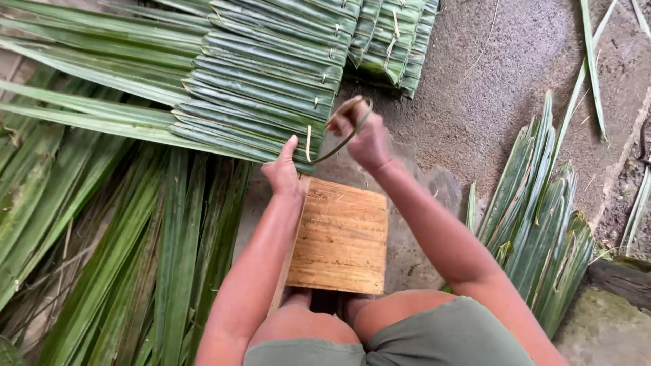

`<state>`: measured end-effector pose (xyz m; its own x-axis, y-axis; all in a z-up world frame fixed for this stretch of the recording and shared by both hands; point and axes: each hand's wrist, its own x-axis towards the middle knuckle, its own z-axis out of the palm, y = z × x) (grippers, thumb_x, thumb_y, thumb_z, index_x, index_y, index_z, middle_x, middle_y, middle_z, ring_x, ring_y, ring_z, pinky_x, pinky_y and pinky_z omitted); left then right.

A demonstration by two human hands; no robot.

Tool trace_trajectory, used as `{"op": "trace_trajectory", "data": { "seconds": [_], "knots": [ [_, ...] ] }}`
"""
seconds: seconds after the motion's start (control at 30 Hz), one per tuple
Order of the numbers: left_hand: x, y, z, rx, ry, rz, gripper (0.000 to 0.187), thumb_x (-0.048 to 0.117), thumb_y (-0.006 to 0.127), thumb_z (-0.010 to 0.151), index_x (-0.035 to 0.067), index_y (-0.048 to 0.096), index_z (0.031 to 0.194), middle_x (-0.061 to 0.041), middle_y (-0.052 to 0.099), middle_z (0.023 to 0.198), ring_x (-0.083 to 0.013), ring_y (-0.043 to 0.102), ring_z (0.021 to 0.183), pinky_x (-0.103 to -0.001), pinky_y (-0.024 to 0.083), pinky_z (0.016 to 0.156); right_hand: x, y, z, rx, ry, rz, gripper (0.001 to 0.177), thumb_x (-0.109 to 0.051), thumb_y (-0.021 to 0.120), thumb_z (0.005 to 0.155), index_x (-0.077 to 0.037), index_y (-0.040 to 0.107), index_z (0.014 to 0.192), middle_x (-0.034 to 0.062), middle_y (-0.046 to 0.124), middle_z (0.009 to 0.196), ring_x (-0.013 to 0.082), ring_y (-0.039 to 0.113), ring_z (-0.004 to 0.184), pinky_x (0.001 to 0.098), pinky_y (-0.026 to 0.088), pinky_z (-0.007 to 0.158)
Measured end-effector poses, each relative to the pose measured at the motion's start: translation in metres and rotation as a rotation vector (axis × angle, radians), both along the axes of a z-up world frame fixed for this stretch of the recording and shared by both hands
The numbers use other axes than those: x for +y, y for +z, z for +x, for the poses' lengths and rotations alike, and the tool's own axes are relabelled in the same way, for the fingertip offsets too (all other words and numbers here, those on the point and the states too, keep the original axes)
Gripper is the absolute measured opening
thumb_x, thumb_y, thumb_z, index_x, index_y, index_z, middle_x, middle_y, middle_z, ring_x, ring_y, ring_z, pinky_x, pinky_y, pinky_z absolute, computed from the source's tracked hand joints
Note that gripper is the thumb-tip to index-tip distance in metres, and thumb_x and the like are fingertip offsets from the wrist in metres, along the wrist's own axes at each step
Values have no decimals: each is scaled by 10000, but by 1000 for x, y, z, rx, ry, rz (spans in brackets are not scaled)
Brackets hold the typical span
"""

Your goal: Weaving palm leaves onto a wooden spine to create a thatched panel

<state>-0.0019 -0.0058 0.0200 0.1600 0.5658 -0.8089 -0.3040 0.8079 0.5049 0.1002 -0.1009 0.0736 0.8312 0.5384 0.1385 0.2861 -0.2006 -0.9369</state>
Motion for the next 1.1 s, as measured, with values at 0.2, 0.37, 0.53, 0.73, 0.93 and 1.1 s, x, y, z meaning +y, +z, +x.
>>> {"op": "trace_trajectory", "data": {
  "seconds": [0.2, 0.37, 0.53, 0.73, 0.93, 1.1],
  "knots": [
    [4, -13, 11, 45, -24, 75, 478, 23, 958, 623, -94, 656, 976, -229, 681, 859, -334, 737, 767, -477, 629, 654, 5, -43, -21, -103, 22, -81, 116, -181, 756, 945, -112, 665, 965, 75, 766, 805, 241, 759, 769, 330, 608, 685],
    [7, -14, 14, 77, -32, 98, 570, 56, 990, 587, -132, 617, 975, -276, 669, 838, -341, 722, 743, -498, 623, 637, 8, -39, -25, -256, 47, -152, 93, -194, 725, 960, -156, 640, 962, 79, 738, 817, 309, 737, 783, 381, 594, 681],
    [16, -35, 12, 51, -39, 86, 537, 24, 979, 600, -152, 618, 956, -295, 673, 830, -396, 743, 722, -511, 641, 630, 9, -32, -26, -259, 97, -179, 77, -190, 660, 999, -158, 596, 970, 89, 674, 805, 360, 710, 794, 404, 576, 685],
    [18, -23, 12, -41, -13, 50, 392, -31, 942, 625, -100, 683, 910, -265, 716, 838, -397, 763, 724, -515, 669, 654, 9, -35, -30, -262, 104, -244, 61, -171, 645, 1001, -177, 585, 1008, 98, 680, 841, 379, 705, 819, 433, 571, 687],
    [20, -1, 12, 0, -30, 64, 437, -33, 947, 602, -146, 660, 912, -289, 695, 818, -397, 754, 700, -494, 672, 629, 8, -35, -33, -331, 101, -309, 79, -183, 642, 991, -190, 564, 1000, 78, 670, 823, 371, 703, 799, 441, 572, 681],
    [21, 4, 13, -21, -42, 66, 427, -40, 943, 612, -178, 648, 888, -319, 689, 811, -415, 754, 684, -493, 669, 609, 9, -46, -33, -466, 99, -393, 93, -186, 633, 980, -211, 544, 981, 37, 629, 792, 315, 713, 769, 408, 578, 674]
  ]
}}
